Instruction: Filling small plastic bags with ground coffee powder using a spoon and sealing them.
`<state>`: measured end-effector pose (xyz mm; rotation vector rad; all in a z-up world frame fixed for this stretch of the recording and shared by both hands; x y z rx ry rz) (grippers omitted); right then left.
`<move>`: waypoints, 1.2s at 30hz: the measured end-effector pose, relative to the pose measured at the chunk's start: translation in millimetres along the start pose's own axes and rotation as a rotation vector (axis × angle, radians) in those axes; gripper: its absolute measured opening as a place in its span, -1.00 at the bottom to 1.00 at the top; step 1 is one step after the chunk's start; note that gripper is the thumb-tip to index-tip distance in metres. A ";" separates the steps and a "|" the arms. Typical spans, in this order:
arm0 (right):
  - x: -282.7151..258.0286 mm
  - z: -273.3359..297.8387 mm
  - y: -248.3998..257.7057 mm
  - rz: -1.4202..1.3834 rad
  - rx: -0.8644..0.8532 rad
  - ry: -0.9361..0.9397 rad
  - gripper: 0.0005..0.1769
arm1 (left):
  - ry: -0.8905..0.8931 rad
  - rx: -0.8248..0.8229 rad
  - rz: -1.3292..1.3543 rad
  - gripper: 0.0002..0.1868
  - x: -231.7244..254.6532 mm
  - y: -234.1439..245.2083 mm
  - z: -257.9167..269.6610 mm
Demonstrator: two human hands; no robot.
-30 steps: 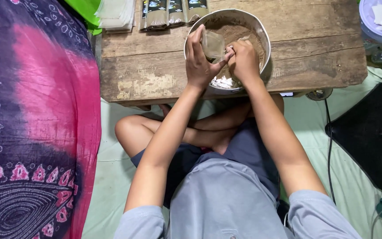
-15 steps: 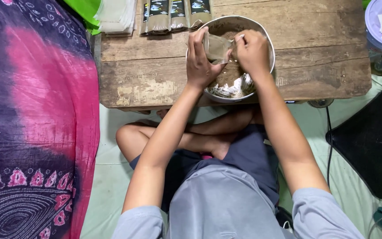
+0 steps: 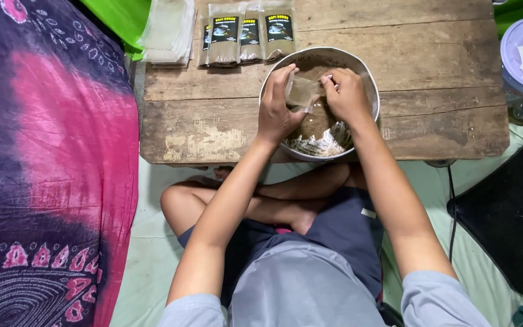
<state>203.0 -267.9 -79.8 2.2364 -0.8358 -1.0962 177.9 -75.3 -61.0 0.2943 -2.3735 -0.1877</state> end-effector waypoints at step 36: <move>-3.8 8.0 4.6 -0.028 -0.054 -0.452 -0.76 | -0.041 0.030 -0.065 -0.12 -6.2 -0.5 7.2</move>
Point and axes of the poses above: each hand's wrist, its own z-axis away from the middle knuckle, its own y-axis out of the back of the hand, x = y × z, the point moved 3 cm from there along -z, towards the middle knuckle, and after that the axes turned 7 degrees about z, right-handed, at the moved point
